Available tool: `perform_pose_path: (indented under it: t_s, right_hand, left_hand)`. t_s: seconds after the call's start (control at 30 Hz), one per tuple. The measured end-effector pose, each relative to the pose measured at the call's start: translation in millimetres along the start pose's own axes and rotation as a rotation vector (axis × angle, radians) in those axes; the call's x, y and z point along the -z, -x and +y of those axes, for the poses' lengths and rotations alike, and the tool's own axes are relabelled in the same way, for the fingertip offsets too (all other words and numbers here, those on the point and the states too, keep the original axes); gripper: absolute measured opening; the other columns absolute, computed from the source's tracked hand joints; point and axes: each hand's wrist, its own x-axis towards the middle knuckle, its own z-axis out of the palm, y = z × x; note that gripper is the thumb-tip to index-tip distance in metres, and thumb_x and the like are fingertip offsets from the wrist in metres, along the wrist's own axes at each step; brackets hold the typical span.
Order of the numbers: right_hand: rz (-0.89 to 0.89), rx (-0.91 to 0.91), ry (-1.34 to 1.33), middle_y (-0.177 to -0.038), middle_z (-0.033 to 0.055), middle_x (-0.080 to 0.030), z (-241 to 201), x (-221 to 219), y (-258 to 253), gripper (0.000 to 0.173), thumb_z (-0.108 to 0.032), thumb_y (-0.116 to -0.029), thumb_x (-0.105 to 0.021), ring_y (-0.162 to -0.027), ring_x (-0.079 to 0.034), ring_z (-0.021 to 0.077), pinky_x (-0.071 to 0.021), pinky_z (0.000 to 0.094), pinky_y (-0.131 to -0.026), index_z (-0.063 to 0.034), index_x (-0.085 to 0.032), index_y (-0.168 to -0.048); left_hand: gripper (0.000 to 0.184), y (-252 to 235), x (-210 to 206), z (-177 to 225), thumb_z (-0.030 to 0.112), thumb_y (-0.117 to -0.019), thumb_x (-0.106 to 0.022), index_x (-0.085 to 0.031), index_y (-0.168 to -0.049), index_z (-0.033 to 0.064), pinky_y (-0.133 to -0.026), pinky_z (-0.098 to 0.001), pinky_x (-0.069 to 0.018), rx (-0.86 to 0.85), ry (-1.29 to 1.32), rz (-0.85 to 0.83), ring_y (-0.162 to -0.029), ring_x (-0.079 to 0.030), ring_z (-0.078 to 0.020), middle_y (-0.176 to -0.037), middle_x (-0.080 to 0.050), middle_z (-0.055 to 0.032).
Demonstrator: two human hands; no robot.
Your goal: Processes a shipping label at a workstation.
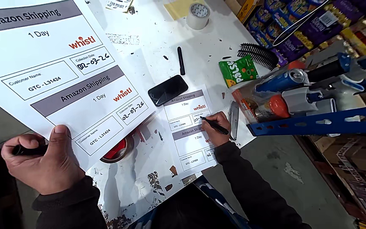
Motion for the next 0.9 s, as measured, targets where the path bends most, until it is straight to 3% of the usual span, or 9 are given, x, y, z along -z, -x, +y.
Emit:
perform_pose_path:
  t_s: [0.2,0.47,0.9]
  right_hand:
    - [-0.008,0.007,-0.019,-0.092,0.0059,-0.061,1.8,1.5,0.4,0.016,-0.005,-0.0735,-0.075,-0.065,-0.064,0.0109,-0.0604,0.0262,-0.058,-0.003,-0.067,-0.087]
    - [0.107,0.006,-0.03,-0.092,0.0052,-0.059,2.6,0.7,0.8,0.016,-0.004,-0.0735,-0.074,-0.065,-0.062,0.0092,-0.0587,0.0238,-0.058,-0.0026,-0.065,-0.087]
    - [0.027,-0.006,-0.012,-0.094,0.0079,-0.061,0.2,0.2,-0.5,0.017,-0.004,-0.0759,-0.075,-0.066,-0.065,0.0126,-0.0619,0.0283,-0.06,-0.001,-0.067,-0.091]
  left_hand:
    - [0.034,-0.9,1.0,-1.0,0.002,-0.0899,-0.074,-0.046,-0.102,0.0172,-0.083,-0.0219,-0.0565,-0.009,-0.002,0.005,-0.085,-0.062,-0.0026,-0.09,-0.057,0.009]
    - [0.034,-1.8,3.1,-3.3,0.002,-0.0902,-0.074,-0.046,-0.102,0.0174,-0.082,-0.0217,-0.0569,-0.009,0.013,0.007,-0.084,-0.062,-0.0025,-0.09,-0.058,0.0094]
    - [0.034,1.5,2.9,-1.9,0.002,-0.0902,-0.074,-0.046,-0.101,0.0177,-0.084,-0.0216,-0.0557,-0.012,0.016,0.005,-0.085,-0.061,-0.0019,-0.091,-0.057,0.0098]
